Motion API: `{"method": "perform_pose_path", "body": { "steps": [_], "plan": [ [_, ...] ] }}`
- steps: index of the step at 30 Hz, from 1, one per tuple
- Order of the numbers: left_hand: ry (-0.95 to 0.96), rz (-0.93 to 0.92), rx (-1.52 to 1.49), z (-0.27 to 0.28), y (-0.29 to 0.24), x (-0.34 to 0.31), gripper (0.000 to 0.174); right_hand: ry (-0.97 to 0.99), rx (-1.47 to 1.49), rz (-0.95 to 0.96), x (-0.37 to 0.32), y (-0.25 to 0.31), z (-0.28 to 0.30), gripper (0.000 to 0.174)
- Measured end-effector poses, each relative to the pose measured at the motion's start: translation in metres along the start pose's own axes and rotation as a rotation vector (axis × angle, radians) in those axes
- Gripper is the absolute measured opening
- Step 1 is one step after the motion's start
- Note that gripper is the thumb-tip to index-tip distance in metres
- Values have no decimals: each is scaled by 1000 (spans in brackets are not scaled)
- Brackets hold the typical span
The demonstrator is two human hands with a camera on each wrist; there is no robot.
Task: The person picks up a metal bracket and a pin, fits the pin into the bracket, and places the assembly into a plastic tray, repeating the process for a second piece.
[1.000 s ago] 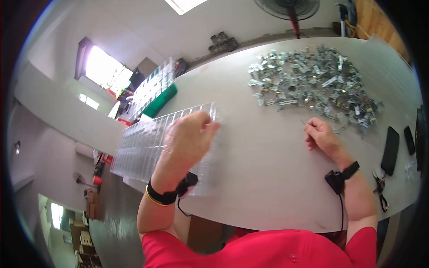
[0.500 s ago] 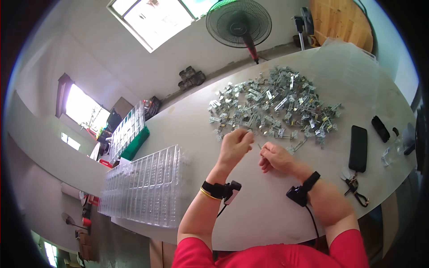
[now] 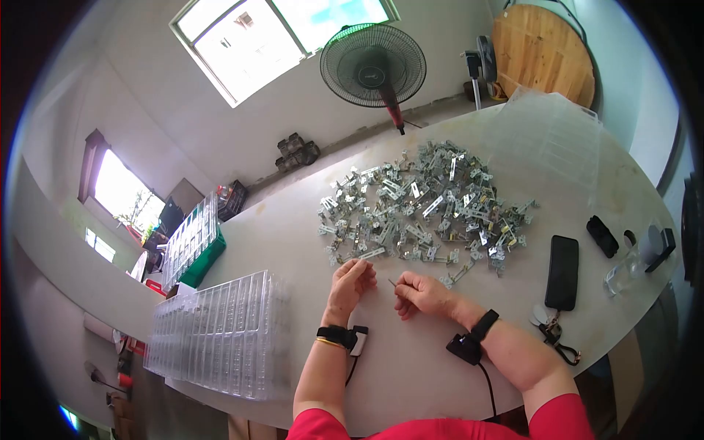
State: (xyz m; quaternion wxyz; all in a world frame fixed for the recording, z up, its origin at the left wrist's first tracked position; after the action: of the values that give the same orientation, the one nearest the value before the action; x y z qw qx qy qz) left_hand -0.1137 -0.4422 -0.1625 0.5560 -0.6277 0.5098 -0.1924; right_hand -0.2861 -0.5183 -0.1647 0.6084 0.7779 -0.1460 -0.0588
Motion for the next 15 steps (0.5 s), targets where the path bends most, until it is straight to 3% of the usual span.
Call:
{"method": "perform_pose_path", "body": {
  "steps": [7, 15],
  "plan": [
    [28, -73, -84, 4, 2, -2, 17, 7, -10, -22, 0, 2, -3, 18],
    [22, -52, -11, 0, 6, 4, 19, -128, -4, 74, -7, 8, -1, 16]
  ]
}}
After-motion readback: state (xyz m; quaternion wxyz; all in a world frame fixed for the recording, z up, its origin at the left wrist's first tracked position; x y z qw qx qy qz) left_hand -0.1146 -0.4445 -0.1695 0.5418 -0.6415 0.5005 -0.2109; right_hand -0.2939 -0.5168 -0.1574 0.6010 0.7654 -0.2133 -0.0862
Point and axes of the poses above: each hand's wrist, its own x-axis towards the middle knuckle, its own z-axis out of the back of the hand, y = z × x, the point moved 7 cm from there along x, towards the middle knuckle, and after that the axes turned 12 degrees about z, right-handed, at the moved point
